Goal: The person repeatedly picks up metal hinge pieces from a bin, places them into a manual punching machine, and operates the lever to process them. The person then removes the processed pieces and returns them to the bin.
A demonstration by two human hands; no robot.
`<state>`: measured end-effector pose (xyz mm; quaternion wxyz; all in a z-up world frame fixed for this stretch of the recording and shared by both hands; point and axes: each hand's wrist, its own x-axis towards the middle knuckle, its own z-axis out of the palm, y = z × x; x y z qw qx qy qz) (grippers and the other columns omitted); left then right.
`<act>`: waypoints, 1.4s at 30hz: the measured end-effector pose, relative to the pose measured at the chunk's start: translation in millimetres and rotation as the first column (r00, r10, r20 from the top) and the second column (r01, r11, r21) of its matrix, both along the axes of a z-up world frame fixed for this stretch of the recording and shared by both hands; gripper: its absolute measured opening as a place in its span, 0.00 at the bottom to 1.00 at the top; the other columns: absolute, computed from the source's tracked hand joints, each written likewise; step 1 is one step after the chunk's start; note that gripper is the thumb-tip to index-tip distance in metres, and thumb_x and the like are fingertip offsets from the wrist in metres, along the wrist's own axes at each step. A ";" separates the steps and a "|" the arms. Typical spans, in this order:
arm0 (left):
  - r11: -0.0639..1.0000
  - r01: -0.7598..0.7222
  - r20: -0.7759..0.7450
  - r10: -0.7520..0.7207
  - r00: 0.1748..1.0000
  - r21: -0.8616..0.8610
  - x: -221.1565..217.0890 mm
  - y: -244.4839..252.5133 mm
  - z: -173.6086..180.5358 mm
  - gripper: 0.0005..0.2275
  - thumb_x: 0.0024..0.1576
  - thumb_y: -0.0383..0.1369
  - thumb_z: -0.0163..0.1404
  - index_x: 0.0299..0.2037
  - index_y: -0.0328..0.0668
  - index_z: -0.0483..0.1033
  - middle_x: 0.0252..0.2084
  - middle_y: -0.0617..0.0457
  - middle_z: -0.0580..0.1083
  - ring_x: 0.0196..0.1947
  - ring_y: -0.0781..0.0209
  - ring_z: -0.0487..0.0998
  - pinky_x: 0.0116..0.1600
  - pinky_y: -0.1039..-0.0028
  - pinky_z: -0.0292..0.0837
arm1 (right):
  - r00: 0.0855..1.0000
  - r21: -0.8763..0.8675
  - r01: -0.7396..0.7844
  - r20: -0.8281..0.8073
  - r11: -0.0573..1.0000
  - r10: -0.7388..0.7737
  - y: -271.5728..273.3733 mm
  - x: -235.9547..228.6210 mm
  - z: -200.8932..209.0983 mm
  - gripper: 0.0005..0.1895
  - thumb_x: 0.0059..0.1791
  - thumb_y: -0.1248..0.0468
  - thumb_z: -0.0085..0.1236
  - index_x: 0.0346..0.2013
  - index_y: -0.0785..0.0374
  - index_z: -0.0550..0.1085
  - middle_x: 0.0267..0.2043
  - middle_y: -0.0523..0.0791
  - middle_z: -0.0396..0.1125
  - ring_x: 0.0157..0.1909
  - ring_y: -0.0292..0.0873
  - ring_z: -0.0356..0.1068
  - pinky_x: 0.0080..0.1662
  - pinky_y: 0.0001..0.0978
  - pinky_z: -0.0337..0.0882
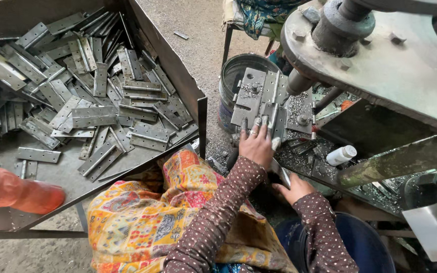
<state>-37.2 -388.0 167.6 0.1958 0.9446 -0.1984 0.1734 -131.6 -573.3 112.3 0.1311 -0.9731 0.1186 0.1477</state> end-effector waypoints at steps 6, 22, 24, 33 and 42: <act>1.000 0.002 -0.068 -0.001 0.998 0.013 22.5 -2.8 1.6 0.16 0.59 0.32 0.46 0.55 0.36 0.75 0.63 0.44 0.71 0.63 0.49 0.71 0.67 0.43 0.61 | 0.997 -0.012 0.082 -0.007 0.997 -0.082 -4.7 -25.8 -77.2 0.35 0.46 0.38 0.57 0.52 0.62 0.67 0.37 0.58 0.75 0.41 0.63 0.76 0.45 0.52 0.76; 0.999 -0.035 0.083 0.031 0.996 0.040 42.5 -4.1 -14.7 0.13 0.59 0.31 0.45 0.48 0.39 0.80 0.58 0.46 0.74 0.62 0.49 0.73 0.72 0.43 0.57 | 1.000 -0.041 0.002 -0.017 0.999 -0.002 -22.5 -12.7 -66.0 0.37 0.46 0.36 0.59 0.52 0.64 0.69 0.43 0.59 0.74 0.46 0.60 0.76 0.50 0.49 0.76; 1.000 -0.016 0.040 0.015 0.999 0.011 55.6 -10.3 -15.3 0.12 0.60 0.31 0.44 0.48 0.38 0.79 0.59 0.44 0.74 0.63 0.48 0.72 0.70 0.43 0.59 | 0.999 0.029 0.041 0.018 0.999 -0.042 -25.0 -14.3 -82.2 0.37 0.45 0.38 0.58 0.54 0.64 0.68 0.41 0.59 0.75 0.43 0.60 0.77 0.47 0.49 0.77; 1.000 -0.018 0.048 0.017 0.999 0.018 35.2 -2.5 -21.0 0.14 0.59 0.32 0.44 0.50 0.36 0.78 0.61 0.43 0.73 0.64 0.47 0.71 0.67 0.47 0.62 | 0.997 -0.016 0.061 0.044 0.998 -0.060 -14.4 -42.6 -159.8 0.37 0.46 0.39 0.57 0.59 0.60 0.63 0.38 0.59 0.75 0.42 0.63 0.75 0.45 0.54 0.75; 0.999 0.039 -0.103 -0.039 0.994 -0.006 55.8 -17.0 -9.3 0.14 0.60 0.33 0.44 0.52 0.38 0.78 0.62 0.46 0.71 0.64 0.49 0.70 0.68 0.47 0.60 | 1.000 -0.032 -0.008 -0.021 0.999 0.007 -26.3 -8.9 -64.5 0.37 0.44 0.35 0.61 0.50 0.63 0.70 0.42 0.59 0.74 0.46 0.62 0.76 0.50 0.50 0.75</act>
